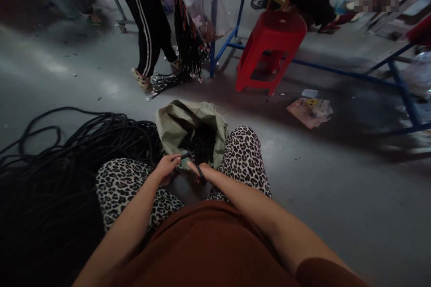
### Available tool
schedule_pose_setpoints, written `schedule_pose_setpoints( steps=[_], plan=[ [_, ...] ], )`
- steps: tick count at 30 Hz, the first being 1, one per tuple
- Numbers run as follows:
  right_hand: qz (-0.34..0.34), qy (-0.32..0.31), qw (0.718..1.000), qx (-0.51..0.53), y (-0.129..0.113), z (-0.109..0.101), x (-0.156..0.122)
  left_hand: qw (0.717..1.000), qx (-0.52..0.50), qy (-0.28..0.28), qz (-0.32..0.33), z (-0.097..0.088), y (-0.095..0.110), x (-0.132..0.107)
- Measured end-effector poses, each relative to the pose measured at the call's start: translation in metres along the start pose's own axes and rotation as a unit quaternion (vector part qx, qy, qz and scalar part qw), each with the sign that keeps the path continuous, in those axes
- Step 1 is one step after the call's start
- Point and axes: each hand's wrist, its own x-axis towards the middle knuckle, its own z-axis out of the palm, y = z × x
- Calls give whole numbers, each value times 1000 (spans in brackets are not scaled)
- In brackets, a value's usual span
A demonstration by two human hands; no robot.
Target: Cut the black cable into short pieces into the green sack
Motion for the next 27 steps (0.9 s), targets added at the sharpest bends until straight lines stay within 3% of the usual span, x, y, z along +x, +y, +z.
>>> schedule_pose_setpoints(
  steps=[16,27],
  plan=[
    [-9,-23,1000,12,-1,0,-3,999,-44,-8,-18,2,-2,1],
    [-2,1,1000,29,-4,-2,-12,1000,20,6,0,-2,1,0]
  ],
)
